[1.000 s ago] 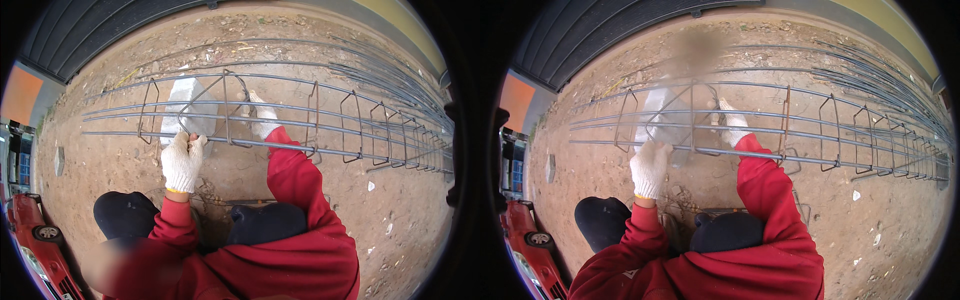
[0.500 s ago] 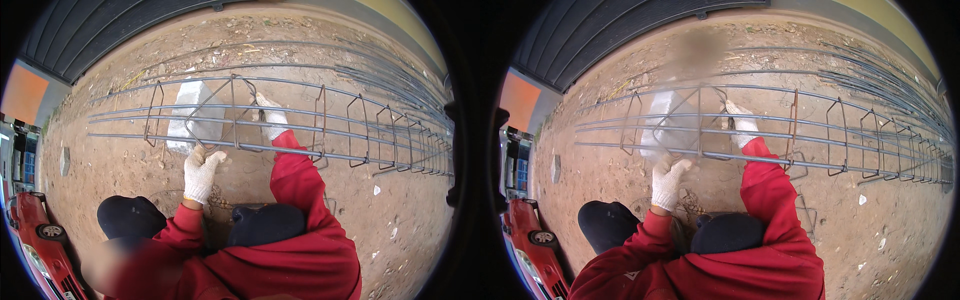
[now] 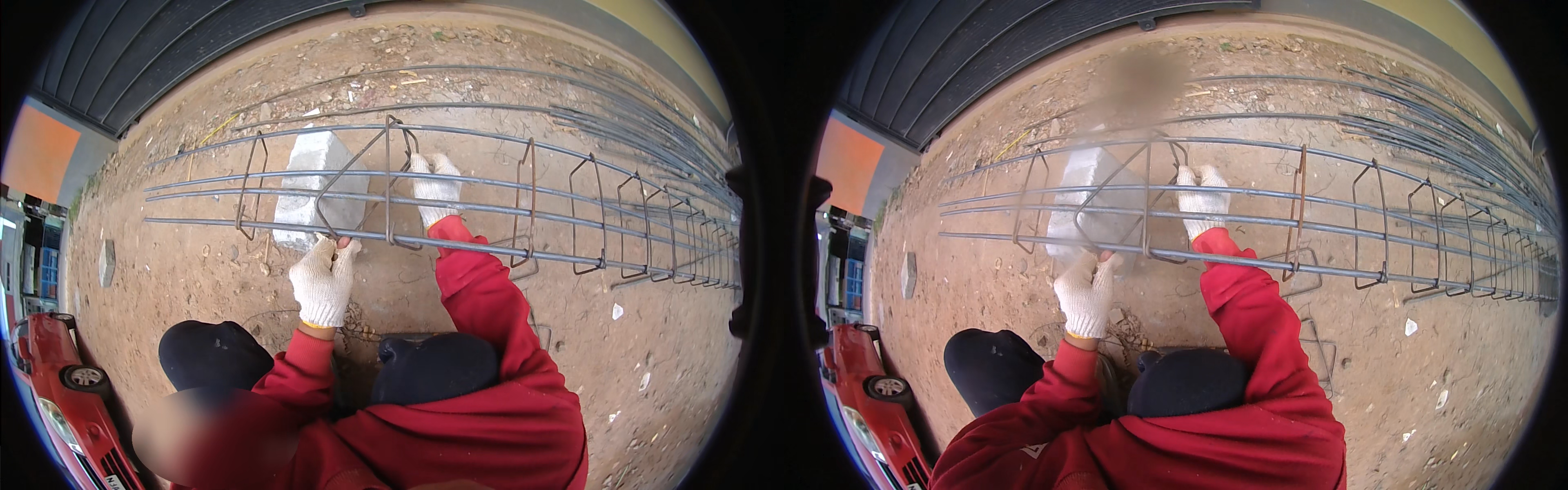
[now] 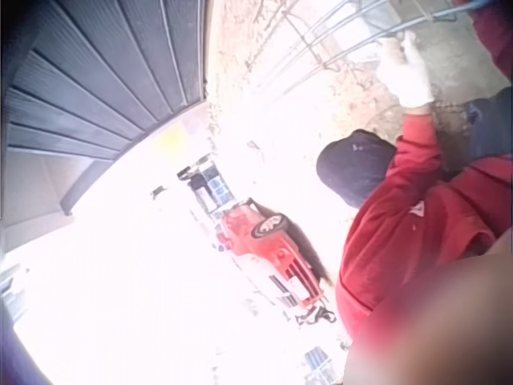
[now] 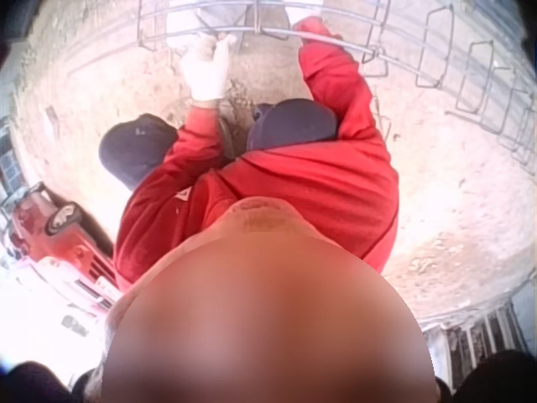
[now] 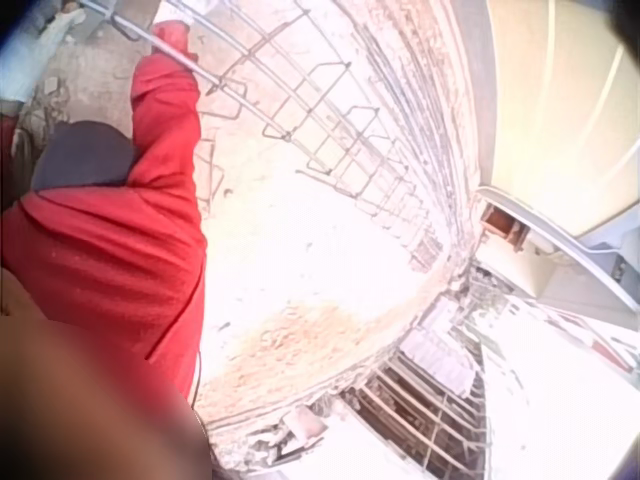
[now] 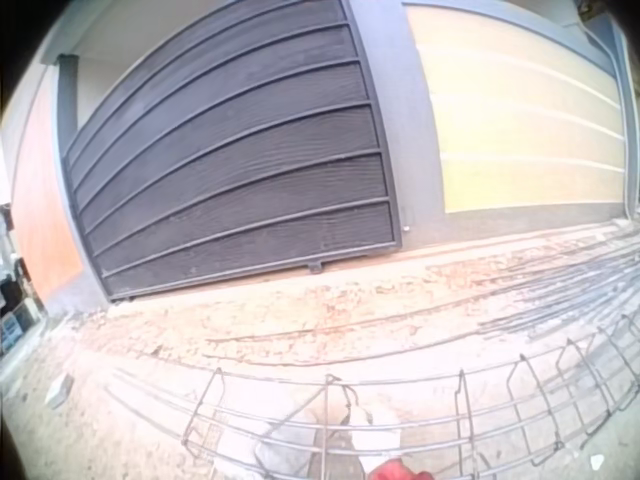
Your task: The person assembles a rebar cage by placing U-shaped stirrups onto longitudinal bars and securing them with wire ties using pliers. The person repeatedly picks up stirrups, positions them, wraps wire, and twists the wire to fasten the components together.
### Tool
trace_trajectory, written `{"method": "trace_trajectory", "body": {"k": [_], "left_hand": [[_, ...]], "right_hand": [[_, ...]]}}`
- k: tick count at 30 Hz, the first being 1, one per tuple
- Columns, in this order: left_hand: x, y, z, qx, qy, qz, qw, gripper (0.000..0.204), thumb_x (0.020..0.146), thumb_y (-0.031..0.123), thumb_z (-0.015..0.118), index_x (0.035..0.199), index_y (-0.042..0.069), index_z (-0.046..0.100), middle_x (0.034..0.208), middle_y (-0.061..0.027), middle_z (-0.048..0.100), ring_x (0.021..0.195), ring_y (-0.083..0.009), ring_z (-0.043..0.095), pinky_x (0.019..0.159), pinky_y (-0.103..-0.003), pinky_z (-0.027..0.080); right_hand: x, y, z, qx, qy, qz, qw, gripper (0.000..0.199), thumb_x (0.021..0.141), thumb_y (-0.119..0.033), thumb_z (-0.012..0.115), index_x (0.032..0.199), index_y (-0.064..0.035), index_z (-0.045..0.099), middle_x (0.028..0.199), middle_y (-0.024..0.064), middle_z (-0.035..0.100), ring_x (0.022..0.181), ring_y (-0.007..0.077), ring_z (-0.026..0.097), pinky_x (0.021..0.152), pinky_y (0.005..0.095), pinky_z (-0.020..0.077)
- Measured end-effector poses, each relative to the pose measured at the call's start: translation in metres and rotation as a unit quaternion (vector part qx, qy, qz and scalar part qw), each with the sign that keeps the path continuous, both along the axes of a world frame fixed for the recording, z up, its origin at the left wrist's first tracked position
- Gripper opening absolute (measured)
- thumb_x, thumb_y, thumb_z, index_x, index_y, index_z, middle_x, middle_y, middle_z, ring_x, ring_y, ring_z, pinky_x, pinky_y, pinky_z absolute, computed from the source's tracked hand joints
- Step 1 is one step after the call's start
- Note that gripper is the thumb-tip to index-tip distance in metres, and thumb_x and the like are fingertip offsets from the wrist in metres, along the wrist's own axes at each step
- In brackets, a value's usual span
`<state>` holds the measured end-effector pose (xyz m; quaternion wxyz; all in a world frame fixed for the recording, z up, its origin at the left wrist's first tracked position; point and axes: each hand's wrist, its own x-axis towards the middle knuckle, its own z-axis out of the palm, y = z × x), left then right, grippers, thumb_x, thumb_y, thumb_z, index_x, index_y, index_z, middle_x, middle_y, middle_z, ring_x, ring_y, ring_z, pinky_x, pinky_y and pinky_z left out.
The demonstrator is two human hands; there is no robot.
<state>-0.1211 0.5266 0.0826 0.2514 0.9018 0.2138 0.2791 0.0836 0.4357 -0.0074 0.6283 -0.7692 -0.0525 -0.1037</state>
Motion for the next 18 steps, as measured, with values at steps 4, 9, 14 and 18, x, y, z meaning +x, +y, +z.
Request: {"method": "trace_trajectory", "body": {"k": [4, 9, 14, 18], "left_hand": [[0.003, -0.001, 0.003, 0.052, -0.009, 0.013, 0.999, 0.034, 0.085, 0.021, 0.075, 0.064, 0.003, 0.056, 0.056, -0.016, 0.053, 0.049, -0.0333, 0.053, 0.049, -0.038, 0.042], [0.002, -0.014, -0.001, 0.005, 0.016, -0.029, 0.999, 0.036, 0.084, 0.024, 0.077, 0.064, 0.004, 0.054, 0.056, -0.015, 0.052, 0.049, -0.0338, 0.052, 0.049, -0.039, 0.042], [0.006, -0.02, -0.012, -0.034, 0.065, -0.054, 0.996, 0.038, 0.082, 0.03, 0.078, 0.066, 0.004, 0.055, 0.056, -0.0151, 0.05, 0.05, -0.0333, 0.052, 0.05, -0.038, 0.042], [0.01, -0.017, -0.02, -0.108, 0.042, -0.039, 0.993, 0.046, 0.079, 0.025, 0.081, 0.06, 0.0, 0.048, 0.051, -0.0124, 0.043, 0.049, -0.0121, 0.037, 0.047, -0.033, 0.037]], "right_hand": [[0.003, -0.003, 0.004, 0.08, 0.116, 0.061, 0.988, 0.037, 0.091, -0.037, 0.066, 0.078, -0.0015, 0.065, 0.065, 0.0137, 0.063, 0.063, 0.0264, 0.064, 0.058, 0.0416, 0.0478], [0.015, 0.008, 0.004, 0.187, 0.225, 0.125, 0.948, 0.042, 0.094, -0.041, 0.063, 0.078, -0.0026, 0.064, 0.06, 0.0074, 0.058, 0.056, 0.0181, 0.059, 0.052, 0.0387, 0.0447], [0.018, 0.03, -0.007, 0.091, 0.111, 0.068, 0.987, 0.033, 0.097, -0.036, 0.062, 0.083, -0.0065, 0.067, 0.061, 0.003, 0.059, 0.049, 0.0123, 0.052, 0.045, 0.0296, 0.0398], [0.022, 0.022, -0.006, 0.116, 0.135, 0.029, 0.984, 0.036, 0.1, -0.034, 0.056, 0.081, -0.0052, 0.068, 0.065, 0.0042, 0.062, 0.058, 0.0141, 0.056, 0.055, 0.0339, 0.0439]]}}
